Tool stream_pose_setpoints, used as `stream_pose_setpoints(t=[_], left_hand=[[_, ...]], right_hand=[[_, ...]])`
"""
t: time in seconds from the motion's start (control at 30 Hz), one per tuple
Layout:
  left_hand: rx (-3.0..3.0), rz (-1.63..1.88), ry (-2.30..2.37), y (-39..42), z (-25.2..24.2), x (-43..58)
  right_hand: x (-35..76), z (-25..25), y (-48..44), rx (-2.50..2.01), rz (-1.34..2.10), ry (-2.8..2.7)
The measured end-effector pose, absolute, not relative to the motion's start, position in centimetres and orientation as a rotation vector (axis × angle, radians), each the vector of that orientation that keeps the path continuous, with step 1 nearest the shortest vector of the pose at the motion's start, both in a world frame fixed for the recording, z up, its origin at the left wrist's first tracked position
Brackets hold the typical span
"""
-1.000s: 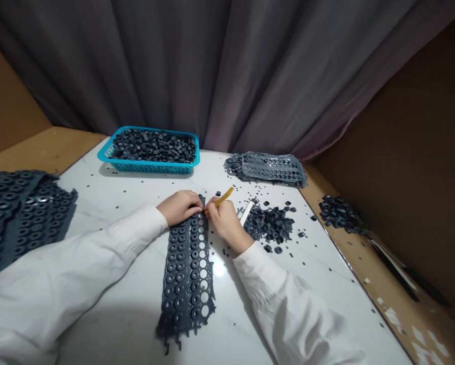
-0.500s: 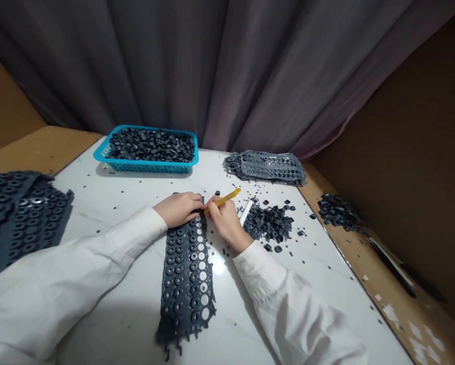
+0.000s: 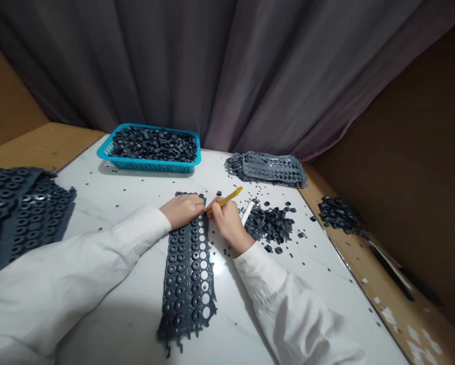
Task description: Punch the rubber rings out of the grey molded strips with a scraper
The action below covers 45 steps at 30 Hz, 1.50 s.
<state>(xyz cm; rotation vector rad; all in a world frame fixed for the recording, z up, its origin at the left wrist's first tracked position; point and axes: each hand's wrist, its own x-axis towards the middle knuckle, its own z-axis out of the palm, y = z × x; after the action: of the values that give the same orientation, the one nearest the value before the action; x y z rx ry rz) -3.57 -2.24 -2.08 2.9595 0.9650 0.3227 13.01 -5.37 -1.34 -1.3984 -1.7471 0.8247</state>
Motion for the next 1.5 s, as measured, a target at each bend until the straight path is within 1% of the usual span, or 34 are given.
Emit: stream_pose_setpoints(t=[0.13, 0.27, 0.37, 0.6, 0.77, 0.9, 1.5], left_hand=[[2.654, 0.582, 0.914, -1.8, -2.4, -4.0], [2.523, 0.651, 0.925, -1.7, -2.5, -4.0], [2.546, 0.617, 0.924, -1.7, -2.3, -3.9], [2.671, 0.359, 0.918, -1.8, -1.2, -3.9], [2.732, 0.283, 0.963, -2.1, -0.9, -3.7], [2.745, 0.276, 0.966, -2.1, -1.0, -3.7], [2.734, 0.331, 0.871, -1.7, -1.6, -4.0]], right_hand=[[13.0, -1.2, -5.5, -1.405, 0.803, -1.787], [13.0, -1.0, -5.6, -1.399, 0.783, -1.814], [13.0, -1.2, -5.5, -1.378, 0.790, -1.798], [13.6, -2.0, -5.5, -1.351, 0.802, -1.635], [13.7, -2.6, -5.8, -1.338, 0.851, -1.577], [13.5, -3.0, -5.8, -1.328, 0.894, -1.556], [13.3, -2.7, -6.2, -1.333, 0.871, -1.575]])
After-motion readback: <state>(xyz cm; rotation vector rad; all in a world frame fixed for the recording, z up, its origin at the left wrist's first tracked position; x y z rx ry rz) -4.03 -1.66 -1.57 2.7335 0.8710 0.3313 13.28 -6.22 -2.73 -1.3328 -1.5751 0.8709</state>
